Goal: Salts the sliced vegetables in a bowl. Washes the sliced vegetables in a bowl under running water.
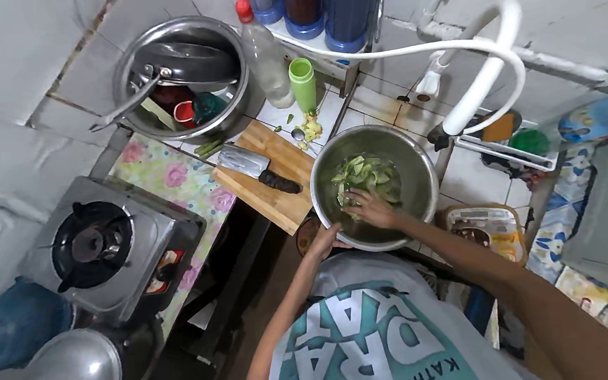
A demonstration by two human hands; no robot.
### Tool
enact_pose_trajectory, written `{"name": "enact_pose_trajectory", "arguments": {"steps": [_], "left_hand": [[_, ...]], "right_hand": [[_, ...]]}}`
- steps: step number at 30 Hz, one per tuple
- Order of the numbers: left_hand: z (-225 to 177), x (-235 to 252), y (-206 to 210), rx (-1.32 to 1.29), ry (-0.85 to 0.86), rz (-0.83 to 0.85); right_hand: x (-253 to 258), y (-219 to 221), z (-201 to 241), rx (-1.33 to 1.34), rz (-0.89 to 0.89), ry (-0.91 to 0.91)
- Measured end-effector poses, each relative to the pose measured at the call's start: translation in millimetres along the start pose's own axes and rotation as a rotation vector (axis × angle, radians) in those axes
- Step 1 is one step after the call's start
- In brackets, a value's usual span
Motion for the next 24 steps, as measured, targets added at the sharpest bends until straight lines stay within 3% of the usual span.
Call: {"name": "enact_pose_trajectory", "arguments": {"steps": [2,5,6,8,10,14,18,19,22,24], "left_hand": [[-1,1,0,0.008,0.003,-0.007],[-3,0,2,0.009,0.004,-0.014],[-4,-1,3,0.008,0.003,-0.015],[-6,-1,3,0.018,0.010,-0.022],[-6,-3,2,0.028,0.012,-0.035],[-7,-3,11,0.024,0.011,-0.047],[-3,0,9,0.031,0.008,-0.060],[-2,0,8,0.035,0.010,-0.061],[-4,0,12,0.039,0.016,-0.068],[-7,-1,14,0.040,0.011,-0.077]], "right_hand": [[15,-6,-29,-0.127,-0.080,0.038],[31,2,-45,-0.161,-0.182,0.291],[31,9,-38,-0.138,-0.145,0.305],[25,14,-30,-0.100,-0.038,0.142],[16,7,-49,-0.056,-0.034,0.060],[18,1,-64,-0.038,-0.259,0.429],[5,13,-50,0.027,-0.032,0.171],[1,9,-58,0.025,-0.036,0.201],[11,1,-67,0.040,-0.175,0.523],[19,10,-51,0.055,-0.152,0.437]]}}
Point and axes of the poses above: each hand's wrist, its own x-axis towards the middle knuckle, its own y-axis out of the palm, z = x × y, the point moved 7 cm from there along x, towards the middle knuckle, and after that the axes turned 7 degrees about -z, right-handed, at the moved point
